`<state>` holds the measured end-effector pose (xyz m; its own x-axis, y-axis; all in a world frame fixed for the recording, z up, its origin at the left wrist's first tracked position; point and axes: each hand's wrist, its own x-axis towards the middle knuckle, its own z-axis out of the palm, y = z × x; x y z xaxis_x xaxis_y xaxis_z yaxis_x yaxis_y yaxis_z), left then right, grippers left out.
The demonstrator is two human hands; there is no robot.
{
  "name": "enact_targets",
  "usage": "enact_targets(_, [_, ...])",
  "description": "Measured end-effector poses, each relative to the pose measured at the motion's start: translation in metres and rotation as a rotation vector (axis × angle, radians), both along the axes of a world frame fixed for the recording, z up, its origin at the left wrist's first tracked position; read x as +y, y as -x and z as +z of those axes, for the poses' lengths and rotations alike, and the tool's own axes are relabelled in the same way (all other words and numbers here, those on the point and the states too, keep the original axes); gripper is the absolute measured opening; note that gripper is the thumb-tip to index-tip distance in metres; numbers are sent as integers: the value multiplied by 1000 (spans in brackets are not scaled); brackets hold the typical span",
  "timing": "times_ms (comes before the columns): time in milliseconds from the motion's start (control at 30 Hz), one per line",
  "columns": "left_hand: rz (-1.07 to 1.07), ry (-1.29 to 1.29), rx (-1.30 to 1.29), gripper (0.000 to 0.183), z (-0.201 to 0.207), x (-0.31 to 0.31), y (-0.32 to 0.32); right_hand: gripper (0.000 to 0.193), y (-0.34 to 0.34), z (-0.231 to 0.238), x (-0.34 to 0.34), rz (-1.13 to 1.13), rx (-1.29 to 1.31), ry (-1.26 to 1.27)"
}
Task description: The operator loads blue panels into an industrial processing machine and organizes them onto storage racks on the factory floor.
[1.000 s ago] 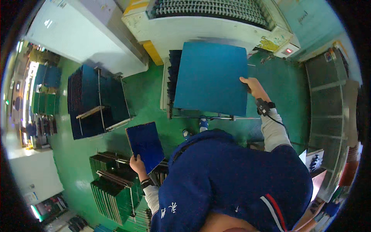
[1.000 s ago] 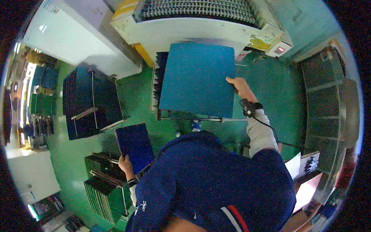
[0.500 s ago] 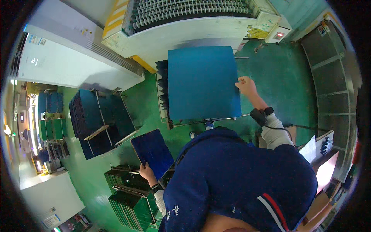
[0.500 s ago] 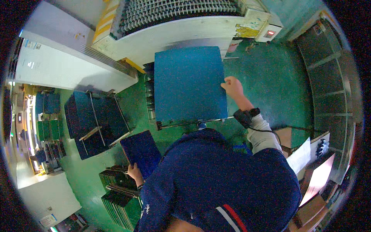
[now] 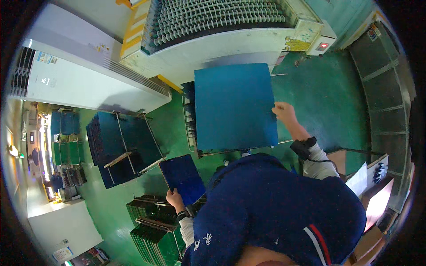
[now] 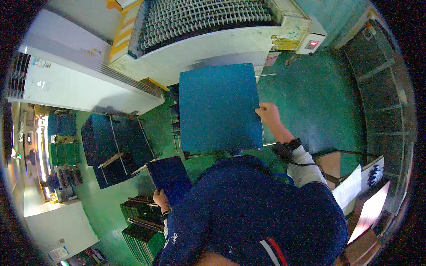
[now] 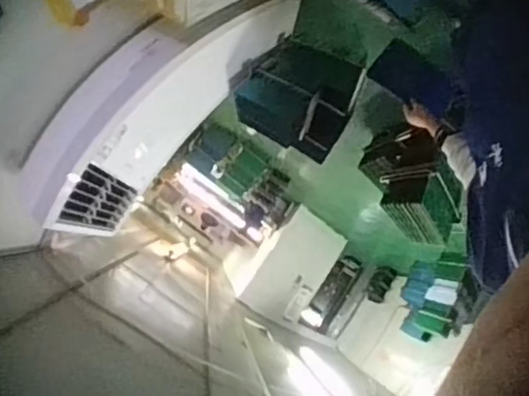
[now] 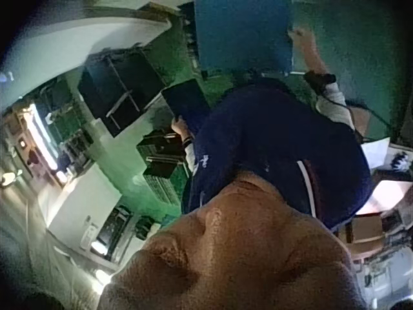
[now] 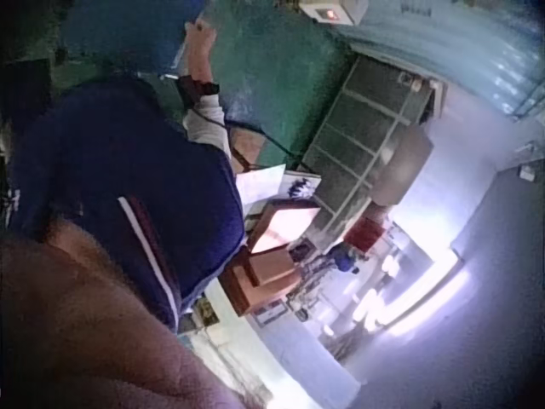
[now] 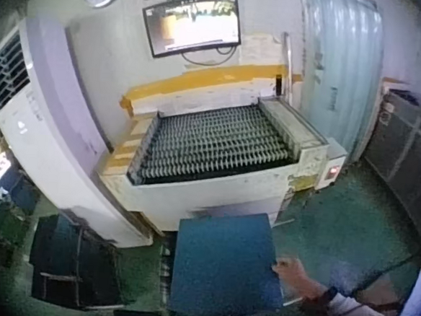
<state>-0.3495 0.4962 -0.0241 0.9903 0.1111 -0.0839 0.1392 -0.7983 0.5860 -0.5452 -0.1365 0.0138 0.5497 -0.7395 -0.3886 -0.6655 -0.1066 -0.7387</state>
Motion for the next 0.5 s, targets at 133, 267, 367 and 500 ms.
enact_targets(133, [23, 9, 6, 19, -10, -6, -2, 29, -3, 0, 13, -178, -183, 42])
enact_targets(267, [12, 176, -24, 16, -30, -1, -14, 23, 1, 5, 4, -111, -146, 3])
enact_targets(367, [-10, 145, 63, 16, -32, -6, -30, 19, -3, 13, 8, -211, -210, -78])
enact_targets(500, [-115, -24, 42, 17, -23, -24, -52, 19, -2, 16, 7, -294, -359, -254])
